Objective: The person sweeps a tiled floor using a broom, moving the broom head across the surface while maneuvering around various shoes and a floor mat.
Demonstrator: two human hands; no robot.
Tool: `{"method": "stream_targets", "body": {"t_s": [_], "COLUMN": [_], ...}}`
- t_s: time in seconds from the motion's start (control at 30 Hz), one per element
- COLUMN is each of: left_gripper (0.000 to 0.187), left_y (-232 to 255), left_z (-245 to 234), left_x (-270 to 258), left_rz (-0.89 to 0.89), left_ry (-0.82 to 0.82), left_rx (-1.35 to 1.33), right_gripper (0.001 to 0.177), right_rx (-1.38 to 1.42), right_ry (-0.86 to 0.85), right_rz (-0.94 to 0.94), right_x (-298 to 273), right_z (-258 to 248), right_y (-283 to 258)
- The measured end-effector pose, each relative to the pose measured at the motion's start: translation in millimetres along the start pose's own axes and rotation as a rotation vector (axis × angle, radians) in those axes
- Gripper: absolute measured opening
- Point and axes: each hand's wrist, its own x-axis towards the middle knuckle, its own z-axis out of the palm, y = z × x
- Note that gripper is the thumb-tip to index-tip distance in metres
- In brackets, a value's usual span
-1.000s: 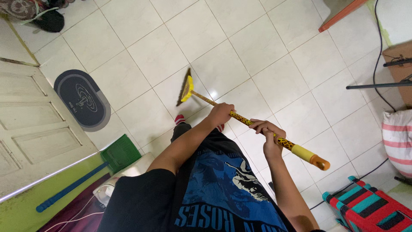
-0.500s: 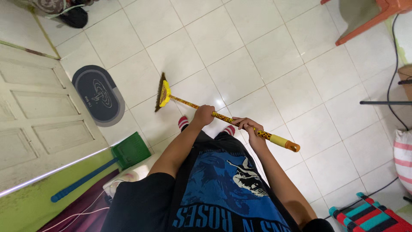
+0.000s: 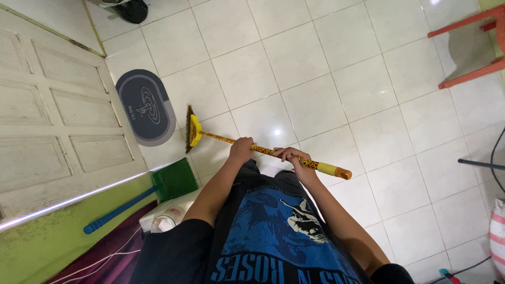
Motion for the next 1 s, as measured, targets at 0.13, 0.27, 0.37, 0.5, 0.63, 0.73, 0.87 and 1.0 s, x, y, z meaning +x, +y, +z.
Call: {"method": "stream_targets", "body": {"t_s": [0.13, 0.27, 0.37, 0.5, 0.63, 0.73, 0.87, 1.0], "left_gripper": [0.020, 0.018, 0.019, 0.020, 0.020, 0.019, 0.023, 0.033], "left_y": [-35.8, -66.1, -85.7, -107.6, -120.6, -121.9, -117.0, -99.7], "left_z": [-23.1, -44.4, -53.9, -61.7, -57.7, -54.7, -67.5, -82.2], "left_x": [-2.9, -5.6, -5.4, -5.9, 7.2, 13.3, 24.8, 37.3], "left_rz": [-0.048, -0.099, -0.129, -0.192, -0.192, -0.167, -0.195, -0.247], "left_ry": [-0.024, 0.003, -0.003, -0.001, -0.016, 0.008, -0.012, -0.060], "left_rx": [0.005, -0.006, 0.009, 0.002, -0.002, -0.043, -0.025, -0.065], "right_gripper": [0.025, 0.024, 0.025, 0.026, 0.025, 0.024, 0.023, 0.028], "right_rx": [0.005, -0.005, 0.003, -0.010, -0.020, -0.008, -0.072, -0.248], "right_ry": [-0.045, -0.082, -0.114, -0.177, -0.177, -0.171, -0.173, -0.207], "right_rz": [-0.002, -0.010, -0.016, -0.080, -0.017, 0.011, 0.017, 0.172], "right_x": [28.5, 54.9, 69.4, 89.5, 109.2, 121.5, 141.3, 155.6], "right_z": [34.2, 65.8, 83.3, 102.5, 99.8, 99.8, 100.3, 90.8], "right_y": [0.4, 3.6, 7.0, 11.8, 15.6, 13.8, 1.5, -20.8]}}
